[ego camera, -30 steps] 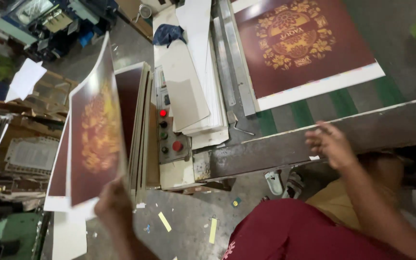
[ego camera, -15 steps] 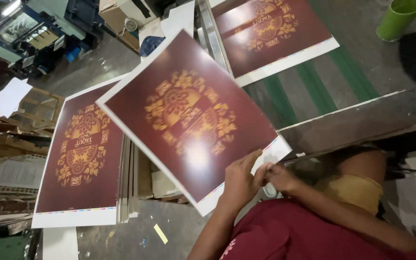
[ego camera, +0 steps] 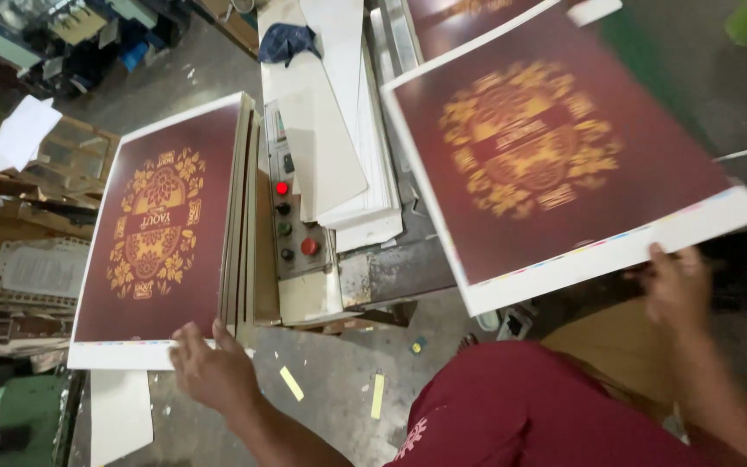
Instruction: Sorting and moving printed sheets from one stack to another.
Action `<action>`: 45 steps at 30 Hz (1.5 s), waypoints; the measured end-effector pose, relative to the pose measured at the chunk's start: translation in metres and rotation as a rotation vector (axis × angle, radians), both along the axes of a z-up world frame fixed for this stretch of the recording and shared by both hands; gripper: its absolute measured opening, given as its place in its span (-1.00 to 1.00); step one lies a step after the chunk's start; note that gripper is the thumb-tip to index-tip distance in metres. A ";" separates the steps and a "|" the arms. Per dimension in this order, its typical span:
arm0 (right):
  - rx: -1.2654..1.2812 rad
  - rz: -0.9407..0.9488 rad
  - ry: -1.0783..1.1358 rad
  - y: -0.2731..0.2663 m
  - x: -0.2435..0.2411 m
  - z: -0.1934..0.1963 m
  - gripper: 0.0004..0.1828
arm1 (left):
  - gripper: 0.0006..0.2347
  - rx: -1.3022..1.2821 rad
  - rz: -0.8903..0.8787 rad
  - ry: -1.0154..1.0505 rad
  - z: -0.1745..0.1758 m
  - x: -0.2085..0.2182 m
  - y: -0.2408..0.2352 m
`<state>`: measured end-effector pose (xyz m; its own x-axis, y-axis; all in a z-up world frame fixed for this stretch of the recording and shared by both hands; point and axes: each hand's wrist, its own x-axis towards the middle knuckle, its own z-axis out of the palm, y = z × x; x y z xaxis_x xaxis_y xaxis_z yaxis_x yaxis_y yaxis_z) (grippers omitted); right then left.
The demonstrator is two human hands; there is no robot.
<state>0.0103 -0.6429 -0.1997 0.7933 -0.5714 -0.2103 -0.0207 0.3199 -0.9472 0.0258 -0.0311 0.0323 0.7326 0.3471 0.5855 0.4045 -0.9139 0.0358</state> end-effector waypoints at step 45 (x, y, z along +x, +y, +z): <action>-0.071 1.024 -0.019 0.165 0.052 0.043 -0.48 | -0.90 -0.360 -0.908 -0.163 -0.020 0.065 -0.232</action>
<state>0.0625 -0.4780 -0.1570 0.9099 0.3712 -0.1850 -0.2373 0.1000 -0.9663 0.0909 -0.2630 0.0123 0.7285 -0.1294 0.6727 -0.4789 -0.7983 0.3651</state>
